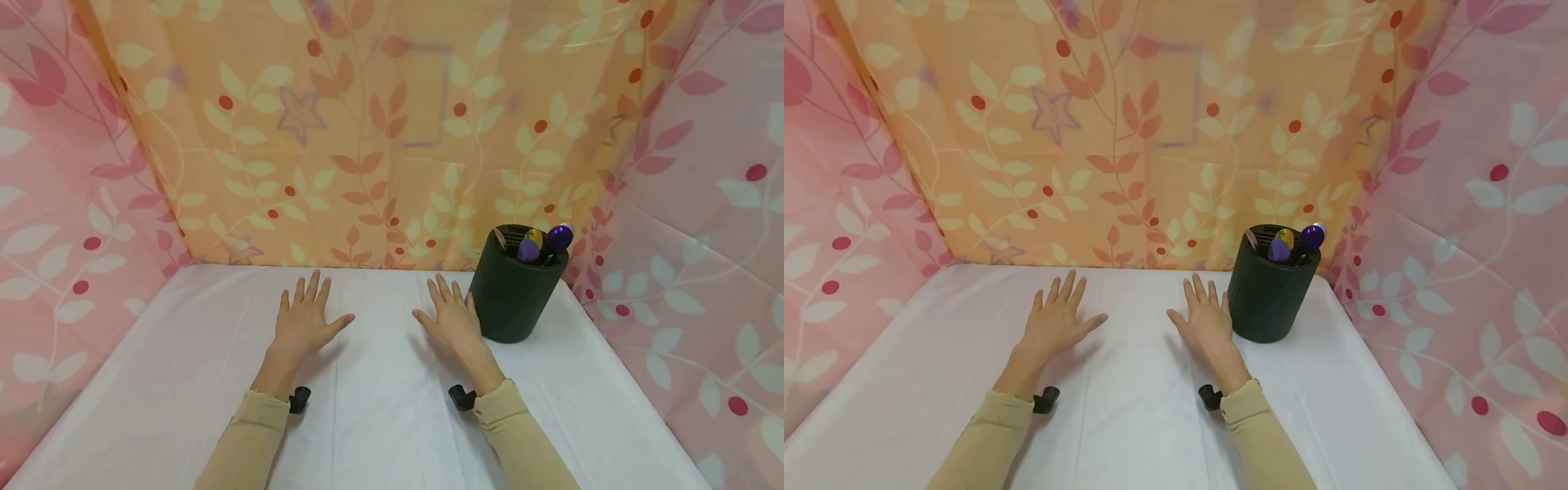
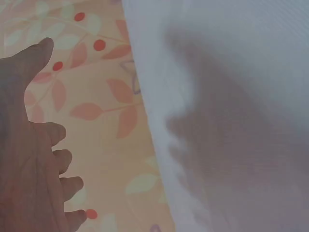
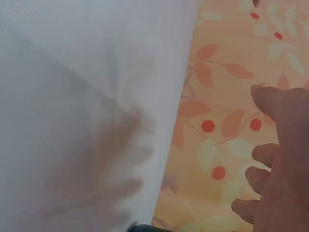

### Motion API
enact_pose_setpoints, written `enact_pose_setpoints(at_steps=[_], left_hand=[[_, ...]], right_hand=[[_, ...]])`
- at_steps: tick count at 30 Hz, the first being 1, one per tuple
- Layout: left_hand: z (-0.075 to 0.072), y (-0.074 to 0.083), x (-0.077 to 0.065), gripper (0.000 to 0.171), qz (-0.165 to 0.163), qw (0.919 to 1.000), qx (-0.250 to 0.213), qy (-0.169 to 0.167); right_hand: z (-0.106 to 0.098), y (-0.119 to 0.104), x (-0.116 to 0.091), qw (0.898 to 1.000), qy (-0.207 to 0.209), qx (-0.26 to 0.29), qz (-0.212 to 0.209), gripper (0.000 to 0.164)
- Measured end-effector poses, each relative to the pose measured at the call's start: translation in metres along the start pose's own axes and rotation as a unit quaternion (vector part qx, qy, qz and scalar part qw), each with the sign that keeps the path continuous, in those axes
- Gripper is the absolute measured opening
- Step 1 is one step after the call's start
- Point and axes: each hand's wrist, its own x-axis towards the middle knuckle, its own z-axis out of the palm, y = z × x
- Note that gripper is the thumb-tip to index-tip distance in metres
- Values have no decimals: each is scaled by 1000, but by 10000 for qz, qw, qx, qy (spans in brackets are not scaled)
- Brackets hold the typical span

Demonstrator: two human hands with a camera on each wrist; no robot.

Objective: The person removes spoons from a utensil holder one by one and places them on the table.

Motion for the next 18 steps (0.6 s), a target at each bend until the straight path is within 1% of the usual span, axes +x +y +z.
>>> enact_pose_setpoints(at_steps=[3, 6, 11, 18], left_hand=[[-3, 4, 0, 104, 59, 10000, 18, 70], [-10, 11, 0, 104, 129, 9998, 19, 158], [-23, 22, 0, 104, 238, 9990, -82, 380], [-42, 41, 2, 105, 354, 9978, -234, 501]], right_hand=[[-7, -1, -2, 9999, 91, 7, -50, 83], [-15, -4, -5, 9997, 232, 45, -97, 83], [-33, -12, -9, 9979, 578, 131, -256, 84], [-62, -19, -17, 9904, 1212, 259, -607, 83]])
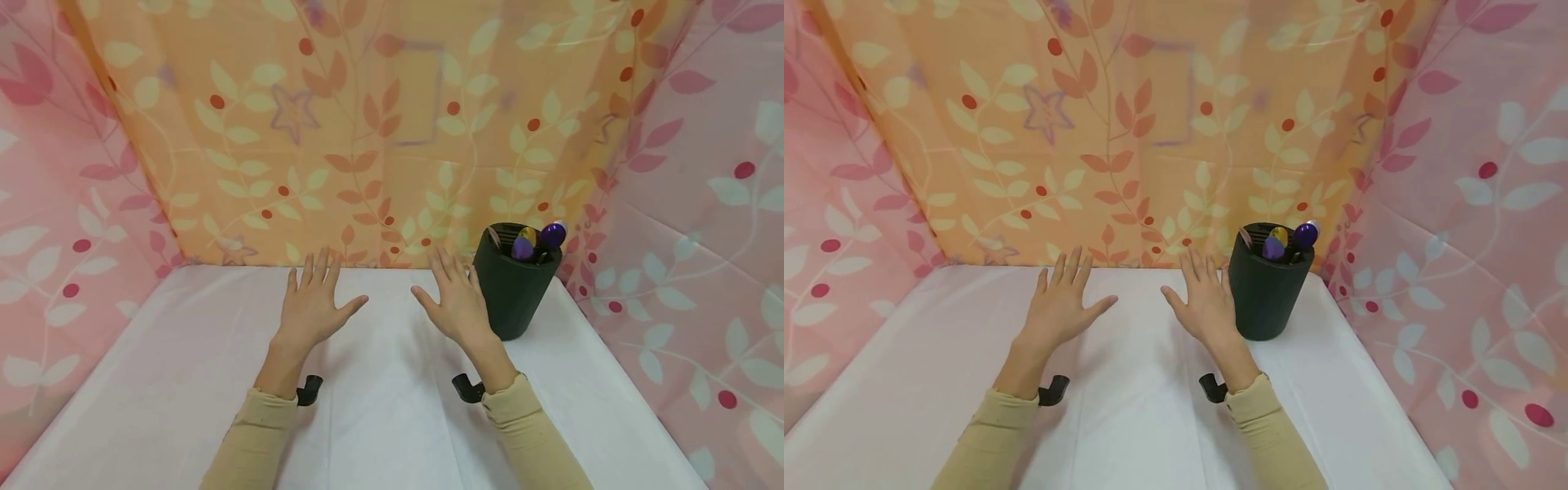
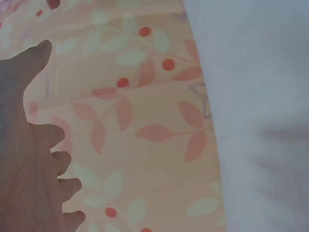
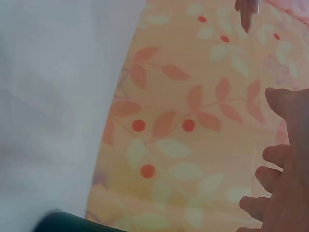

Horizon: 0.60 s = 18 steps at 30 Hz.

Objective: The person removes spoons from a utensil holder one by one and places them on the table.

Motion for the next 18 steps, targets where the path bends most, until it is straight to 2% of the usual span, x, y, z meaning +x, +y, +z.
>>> enact_pose_setpoints(at_steps=[5, 10, 14, 18], left_hand=[[-10, 19, 6, 102, 190, 9994, -189, 233], [-19, 40, 17, 95, 495, 9971, -203, 547], [-22, 58, 26, 90, 735, 9949, -165, 671], [-21, 73, 35, 86, 982, 9910, -105, 909]], right_hand=[[-19, 1, -2, 9978, 598, 177, -212, 81], [-42, 9, -4, 9890, 1373, 293, -459, 76], [-57, 24, -7, 9793, 1920, 267, -584, 74], [-70, 48, -10, 9730, 2246, 226, -488, 73]])
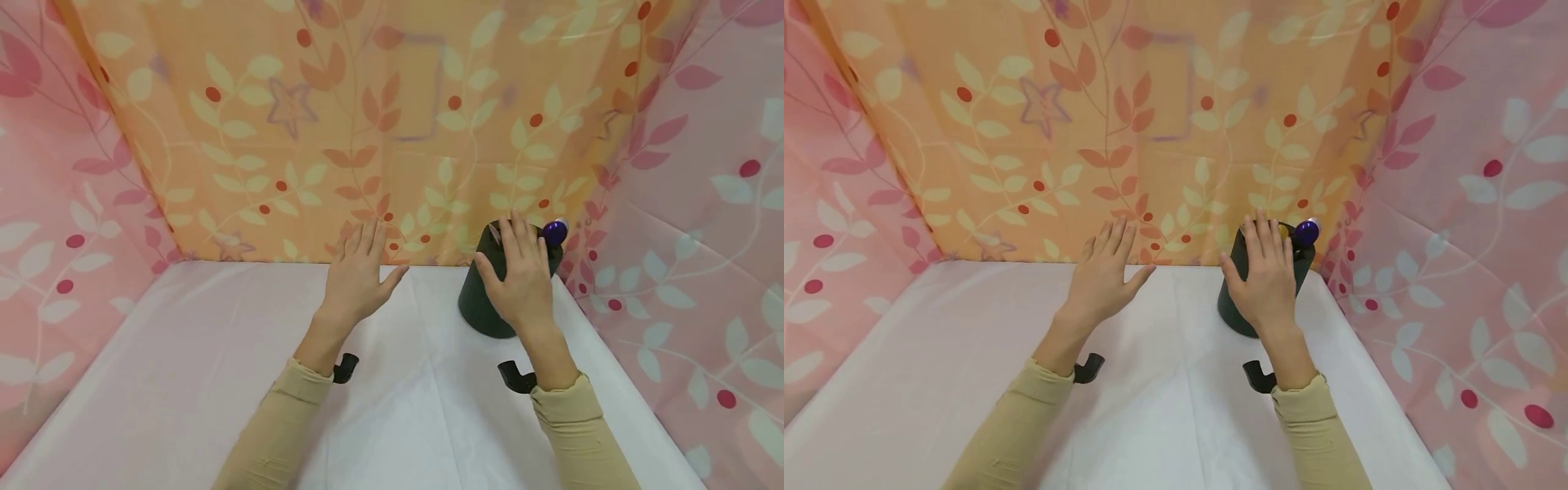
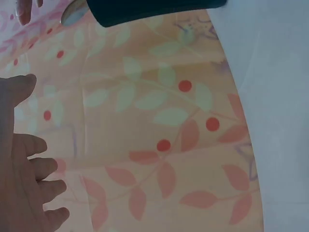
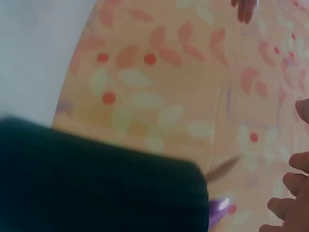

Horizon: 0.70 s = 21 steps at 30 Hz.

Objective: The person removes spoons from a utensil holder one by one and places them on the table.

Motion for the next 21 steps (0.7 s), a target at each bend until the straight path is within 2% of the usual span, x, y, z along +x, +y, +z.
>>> enact_pose_setpoints(at_steps=[4, 10, 15, 21], left_hand=[[7, 12, 14, 82, 169, 9997, 17, 188], [22, 29, 35, 84, 235, 9997, 44, -52], [37, 44, 51, 82, 300, 9992, 153, -227], [53, 67, 73, 86, 333, 9973, -6, -657]], right_hand=[[-15, 27, -2, 9994, 194, -65, 266, 75], [-28, 67, -11, 9964, 325, -118, 773, 78], [-31, 97, -17, 9938, 142, -96, 1096, 78], [-36, 126, -22, 9912, -386, -290, 1235, 75]])
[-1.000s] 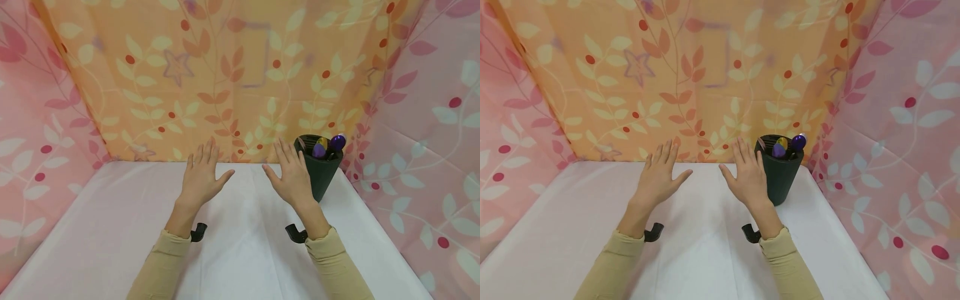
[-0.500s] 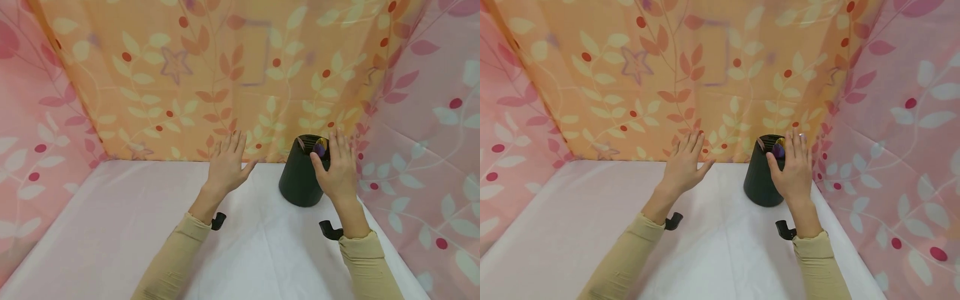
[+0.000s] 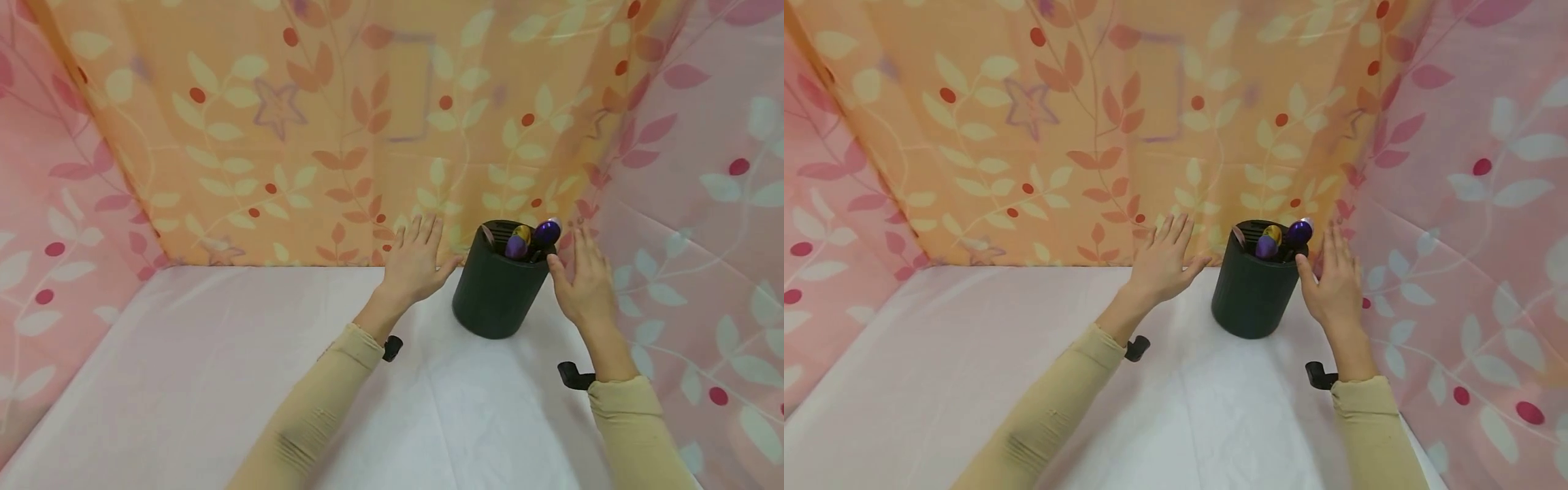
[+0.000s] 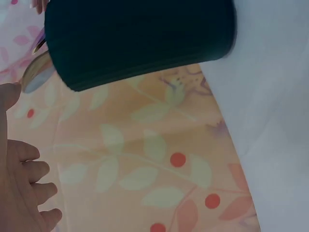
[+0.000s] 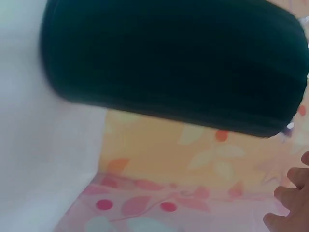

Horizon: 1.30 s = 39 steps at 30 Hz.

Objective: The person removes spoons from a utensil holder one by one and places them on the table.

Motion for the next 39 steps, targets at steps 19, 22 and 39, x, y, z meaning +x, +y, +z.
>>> enact_pose_setpoints(at_steps=[19, 22, 39], left_hand=[[34, 39, 31, 92, 277, 9971, -6, -702], [39, 42, 32, 94, 334, 9968, 140, -707], [49, 44, 25, 101, 168, 9991, 225, -332]], right_hand=[[18, 29, 8, 9938, -1019, -1, -442, 68], [18, 29, 8, 9934, -1058, 65, -437, 68], [19, 17, 9, 9902, -1256, 60, -611, 71]])
